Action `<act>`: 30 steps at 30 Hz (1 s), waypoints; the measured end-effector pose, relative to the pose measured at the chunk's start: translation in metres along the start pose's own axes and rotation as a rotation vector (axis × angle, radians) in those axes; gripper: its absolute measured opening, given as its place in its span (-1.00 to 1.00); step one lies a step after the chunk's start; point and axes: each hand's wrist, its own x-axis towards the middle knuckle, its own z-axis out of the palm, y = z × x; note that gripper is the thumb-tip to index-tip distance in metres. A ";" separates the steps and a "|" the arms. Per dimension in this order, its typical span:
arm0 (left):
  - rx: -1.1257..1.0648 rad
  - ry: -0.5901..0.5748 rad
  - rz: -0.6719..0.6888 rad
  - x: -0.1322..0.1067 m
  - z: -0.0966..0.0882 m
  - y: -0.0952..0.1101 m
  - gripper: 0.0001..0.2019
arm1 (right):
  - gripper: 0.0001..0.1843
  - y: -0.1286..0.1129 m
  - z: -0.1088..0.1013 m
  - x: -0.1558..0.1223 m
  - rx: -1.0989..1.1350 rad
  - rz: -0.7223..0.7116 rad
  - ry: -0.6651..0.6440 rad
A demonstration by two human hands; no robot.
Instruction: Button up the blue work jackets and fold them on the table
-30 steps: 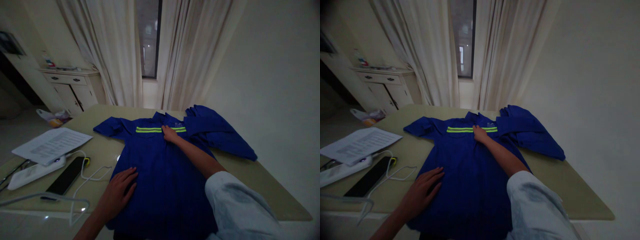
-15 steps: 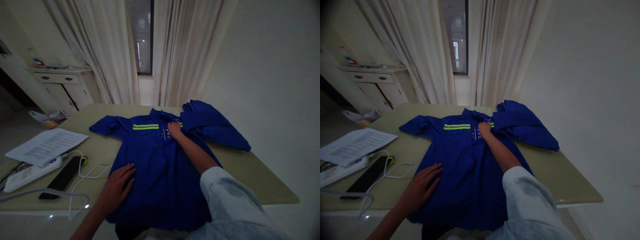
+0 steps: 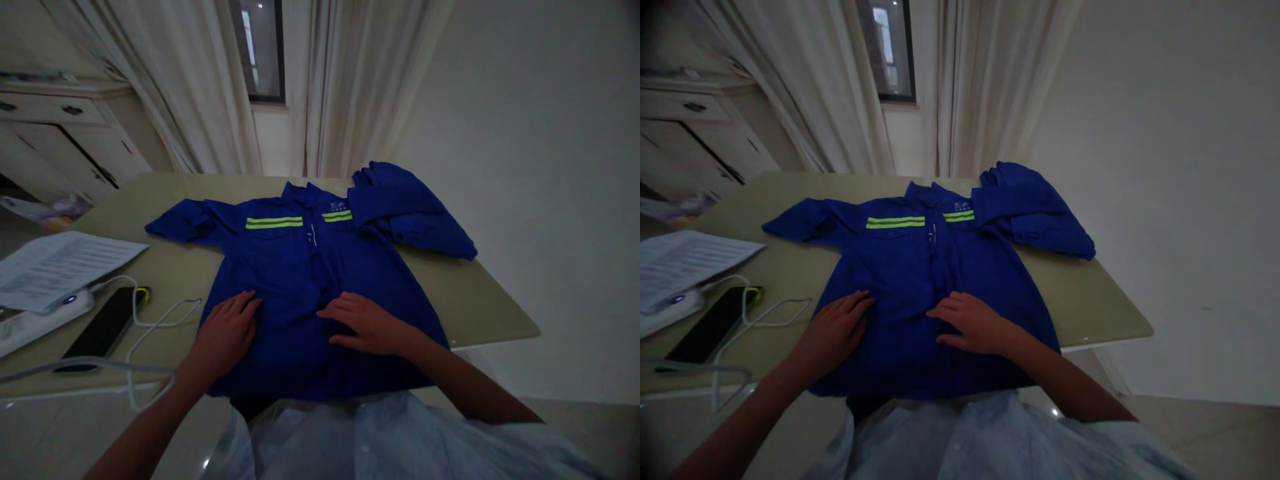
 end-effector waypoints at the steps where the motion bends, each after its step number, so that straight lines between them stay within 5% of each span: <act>1: -0.001 -0.012 0.015 0.015 -0.003 0.007 -0.57 | -0.46 -0.003 0.001 -0.011 -0.010 0.068 0.020; 5: -0.083 -0.078 0.089 0.093 0.002 0.048 -0.48 | -0.38 -0.010 0.017 -0.034 -0.065 0.345 0.044; 10: -0.153 -0.255 -0.021 0.173 0.047 0.090 -0.20 | -0.12 -0.033 0.058 -0.042 -0.127 0.484 0.157; 14: -0.137 -0.266 0.029 0.215 0.073 0.081 -0.14 | -0.19 -0.034 0.067 -0.045 -0.090 0.551 0.223; 19: -0.128 -0.280 0.072 0.262 0.075 0.047 -0.20 | -0.25 0.005 0.043 -0.017 -0.092 0.492 0.310; 23: -0.172 -0.140 0.065 0.265 0.071 0.046 -0.34 | -0.28 0.027 0.032 0.015 -0.041 0.232 0.311; 30: -0.280 0.106 0.094 0.206 0.035 0.057 -0.56 | -0.60 0.044 0.033 0.048 -0.011 0.256 0.219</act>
